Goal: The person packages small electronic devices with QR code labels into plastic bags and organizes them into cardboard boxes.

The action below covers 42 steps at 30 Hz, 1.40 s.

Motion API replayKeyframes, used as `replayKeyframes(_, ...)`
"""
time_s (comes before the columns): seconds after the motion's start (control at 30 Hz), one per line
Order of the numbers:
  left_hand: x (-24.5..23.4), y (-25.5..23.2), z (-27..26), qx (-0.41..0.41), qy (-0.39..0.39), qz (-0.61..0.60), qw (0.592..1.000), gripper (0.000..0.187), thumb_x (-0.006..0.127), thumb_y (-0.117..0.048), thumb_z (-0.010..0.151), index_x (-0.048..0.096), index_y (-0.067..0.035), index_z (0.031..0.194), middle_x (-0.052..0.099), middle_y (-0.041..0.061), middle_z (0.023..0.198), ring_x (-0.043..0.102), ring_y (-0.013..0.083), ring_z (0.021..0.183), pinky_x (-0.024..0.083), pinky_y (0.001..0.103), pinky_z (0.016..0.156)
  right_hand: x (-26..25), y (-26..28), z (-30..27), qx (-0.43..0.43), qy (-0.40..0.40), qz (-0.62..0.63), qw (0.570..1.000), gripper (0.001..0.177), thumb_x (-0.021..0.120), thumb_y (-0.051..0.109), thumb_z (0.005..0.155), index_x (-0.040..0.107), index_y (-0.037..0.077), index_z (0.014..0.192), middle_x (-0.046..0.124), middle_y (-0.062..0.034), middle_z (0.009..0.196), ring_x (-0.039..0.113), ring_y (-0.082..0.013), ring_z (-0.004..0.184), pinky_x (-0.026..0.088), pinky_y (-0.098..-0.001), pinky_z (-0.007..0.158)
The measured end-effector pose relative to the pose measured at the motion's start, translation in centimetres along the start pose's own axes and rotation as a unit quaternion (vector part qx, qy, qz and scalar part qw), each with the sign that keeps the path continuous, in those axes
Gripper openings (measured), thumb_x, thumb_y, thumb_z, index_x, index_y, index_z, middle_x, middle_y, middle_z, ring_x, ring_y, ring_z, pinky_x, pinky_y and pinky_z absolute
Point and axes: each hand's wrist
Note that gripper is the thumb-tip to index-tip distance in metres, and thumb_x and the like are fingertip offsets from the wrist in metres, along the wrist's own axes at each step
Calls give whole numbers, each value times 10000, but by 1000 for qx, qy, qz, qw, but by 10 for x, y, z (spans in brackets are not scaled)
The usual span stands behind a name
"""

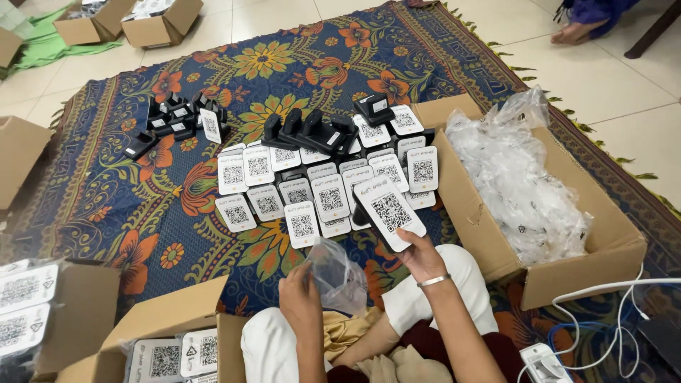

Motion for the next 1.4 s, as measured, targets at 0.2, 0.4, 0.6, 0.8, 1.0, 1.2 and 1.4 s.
replayKeyframes(0.2, 6, -9, -2, -16, 16, -66, 998, 295, 596, 7, 902, 748, -88, 1136, 740, 110, 1119, 702, 340, 981, 541, 407, 839, -45, -25, 5, -15, 24, -32, 999, 421, 696, 187, 1027, 583, -34, 1367, 702, -126, 1210, 706, -195, 993, 592, -346, 767)
replayKeyframes(0.4, 13, -16, 2, -6, 58, -119, 991, 527, 514, 111, 796, 720, -112, 1226, 726, 117, 1218, 712, 323, 1032, 541, 382, 865, 39, 12, -27, 12, 127, 32, 991, 607, 633, 395, 1004, 504, -18, 1430, 715, -135, 1199, 734, -205, 977, 605, -377, 730)
replayKeyframes(0.6, 55, 9, 3, -65, 141, -298, 942, 347, 587, -8, 966, 701, -66, 1288, 765, 119, 1205, 729, 225, 1054, 549, 303, 884, -27, -14, -6, 47, 93, -80, 991, 583, 669, 292, 993, 489, -56, 1425, 709, -142, 1199, 712, -187, 1019, 588, -352, 873)
replayKeyframes(0.8, 42, 3, 12, -209, 169, -483, 834, 336, 579, -29, 986, 707, -15, 1296, 780, 73, 1175, 717, 141, 994, 557, 283, 847, -20, 4, -3, 67, 106, -357, 926, 455, 737, 251, 890, 658, 0, 1261, 697, 31, 1200, 671, -60, 1046, 548, -264, 899)
replayKeyframes(1.0, 28, -28, 3, -19, 64, -70, 995, 470, 560, 47, 892, 723, -118, 1301, 743, 112, 1233, 748, 266, 919, 569, 360, 824, -22, -1, -6, 76, 189, -478, 855, 369, 847, 209, 881, 718, -38, 1122, 684, -42, 971, 630, -86, 898, 529, -274, 773)
replayKeyframes(1.2, 43, -56, -13, 87, 98, 22, 991, 613, 537, 121, 793, 640, -96, 1357, 644, 80, 1411, 713, 356, 937, 562, 433, 794, -31, -18, 10, 121, -22, -321, 939, 343, 764, 219, 892, 715, -7, 1145, 771, -59, 981, 720, -109, 816, 576, -269, 711)
replayKeyframes(1.4, 60, -72, -31, 141, 154, -10, 978, 721, 571, 90, 709, 567, -50, 1416, 586, 123, 1441, 699, 390, 927, 558, 449, 781, -54, -29, 17, 53, -118, -226, 966, 348, 686, 271, 995, 701, -29, 1170, 756, -65, 1020, 715, -112, 849, 568, -252, 733)
Point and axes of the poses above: each hand's wrist, its own z-axis towards the middle knuckle, its own x-axis out of the palm, y = z × x
